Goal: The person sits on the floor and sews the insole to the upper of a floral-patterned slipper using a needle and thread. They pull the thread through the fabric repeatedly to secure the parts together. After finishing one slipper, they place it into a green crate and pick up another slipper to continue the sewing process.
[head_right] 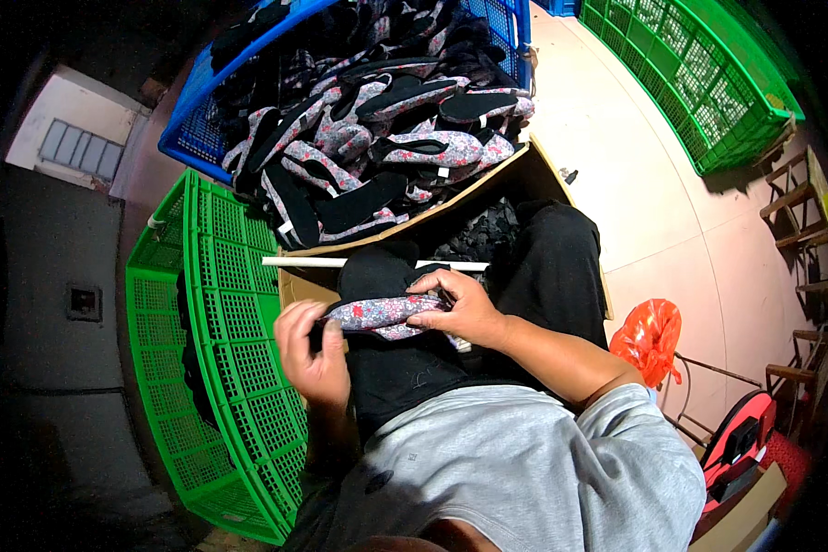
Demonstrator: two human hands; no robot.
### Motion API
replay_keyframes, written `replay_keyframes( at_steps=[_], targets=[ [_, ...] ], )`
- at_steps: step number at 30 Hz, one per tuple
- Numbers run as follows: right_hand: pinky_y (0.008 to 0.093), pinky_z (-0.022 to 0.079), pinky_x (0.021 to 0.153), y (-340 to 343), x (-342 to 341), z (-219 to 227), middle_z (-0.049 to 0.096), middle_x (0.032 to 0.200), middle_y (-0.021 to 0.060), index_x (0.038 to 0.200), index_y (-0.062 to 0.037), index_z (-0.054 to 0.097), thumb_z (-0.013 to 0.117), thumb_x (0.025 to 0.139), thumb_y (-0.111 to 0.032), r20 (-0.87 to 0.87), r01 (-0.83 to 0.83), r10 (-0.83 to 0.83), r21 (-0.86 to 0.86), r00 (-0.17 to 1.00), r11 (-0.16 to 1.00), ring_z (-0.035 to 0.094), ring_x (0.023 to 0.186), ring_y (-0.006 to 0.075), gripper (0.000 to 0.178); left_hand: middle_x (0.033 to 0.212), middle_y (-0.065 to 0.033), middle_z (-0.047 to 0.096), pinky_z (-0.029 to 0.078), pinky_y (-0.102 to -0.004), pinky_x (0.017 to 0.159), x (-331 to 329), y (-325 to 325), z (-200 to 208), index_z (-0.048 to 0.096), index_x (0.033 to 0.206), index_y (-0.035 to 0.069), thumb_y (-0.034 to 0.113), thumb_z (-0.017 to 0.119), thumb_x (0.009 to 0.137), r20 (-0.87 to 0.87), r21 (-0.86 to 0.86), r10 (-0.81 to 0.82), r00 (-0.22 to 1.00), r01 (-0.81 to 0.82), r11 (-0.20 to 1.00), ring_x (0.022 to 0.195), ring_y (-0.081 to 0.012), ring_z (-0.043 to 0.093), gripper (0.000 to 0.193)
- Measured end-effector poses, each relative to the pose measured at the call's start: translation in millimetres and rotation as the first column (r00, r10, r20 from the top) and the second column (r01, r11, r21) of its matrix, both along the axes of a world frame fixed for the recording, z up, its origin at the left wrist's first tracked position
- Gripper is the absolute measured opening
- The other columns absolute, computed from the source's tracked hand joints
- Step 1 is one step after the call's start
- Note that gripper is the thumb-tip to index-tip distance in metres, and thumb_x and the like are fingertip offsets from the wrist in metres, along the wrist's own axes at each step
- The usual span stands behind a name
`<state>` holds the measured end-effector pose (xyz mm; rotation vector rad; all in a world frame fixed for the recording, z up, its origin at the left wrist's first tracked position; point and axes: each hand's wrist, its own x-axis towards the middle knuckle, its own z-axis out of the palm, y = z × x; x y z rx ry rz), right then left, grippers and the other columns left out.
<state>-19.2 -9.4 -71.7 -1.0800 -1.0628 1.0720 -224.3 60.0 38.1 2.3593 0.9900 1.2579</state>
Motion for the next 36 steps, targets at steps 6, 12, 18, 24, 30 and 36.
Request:
replay_keyframes(
  at_steps=[6,12,18,24,30,36],
  targets=[
    [0.0305,0.049,0.086,-1,3,-1,0.067,0.107,0.0096,0.107,-0.0048,0.065,0.085,0.075,-0.016,0.078,0.02,-0.028,0.101,0.997,0.995,0.064,0.097,0.0183,0.04,0.106,-0.0144,0.066,0.047,-0.0389,0.092,26,13,13,0.067,0.103,0.0,0.008,0.074,0.076,-0.269,-0.234,-0.19,0.944,0.127,0.964,0.104,-0.0322,0.06,0.028],
    [0.0324,0.048,0.089,0,5,-1,0.069,0.109,0.0089,0.107,-0.0056,0.065,0.086,0.074,-0.018,0.196,-0.016,-0.011,0.135,0.981,0.991,0.063,0.1,0.0209,0.041,0.097,-0.0119,0.067,0.048,-0.0374,0.083,36,18,17,0.071,0.098,0.001,0.012,0.073,0.077,-0.352,-0.37,-0.333,0.875,0.196,0.908,0.093,-0.0304,0.062,0.023],
    [0.0323,0.048,0.091,0,0,-2,0.066,0.114,0.009,0.114,-0.006,0.062,0.086,0.074,-0.019,0.146,-0.005,-0.011,0.114,0.989,0.993,0.062,0.103,0.0203,0.049,0.086,-0.0115,0.065,0.048,-0.0373,0.077,46,24,7,0.069,0.087,0.001,0.008,0.071,0.078,-0.274,-0.409,-0.39,0.879,0.261,0.874,0.083,-0.0297,0.062,0.012],
    [0.0316,0.047,0.094,3,-5,0,0.062,0.116,0.0081,0.12,-0.0031,0.057,0.086,0.075,-0.017,-0.013,-0.02,0.021,0.056,1.0,0.998,0.059,0.108,0.0168,0.056,0.081,-0.0104,0.063,0.048,-0.0362,0.07,44,30,-8,0.065,0.082,0.001,0.004,0.07,0.079,-0.144,-0.393,-0.211,0.967,0.14,0.909,0.075,-0.0281,0.061,0.006],
    [0.0297,0.047,0.095,3,-8,0,0.059,0.117,0.0074,0.125,-0.0025,0.054,0.083,0.078,-0.015,-0.117,-0.064,0.063,0.0,0.991,0.998,0.058,0.107,0.0146,0.056,0.08,-0.0126,0.063,0.048,-0.0342,0.064,43,32,-6,0.065,0.086,-0.002,0.003,0.068,0.084,-0.008,-0.45,-0.135,0.991,0.117,0.885,0.07,-0.0274,0.061,0.005],
    [0.0285,0.047,0.093,1,-7,0,0.059,0.115,0.0065,0.123,-0.0016,0.054,0.079,0.082,-0.014,-0.154,-0.073,0.066,-0.041,0.986,0.996,0.057,0.106,0.0122,0.05,0.09,-0.0106,0.066,0.05,-0.0339,0.07,33,35,-8,0.067,0.106,-0.001,0.016,0.072,0.085,-0.161,-0.265,-0.224,0.961,0.176,0.948,0.077,-0.0237,0.064,0.028]
  ],
)
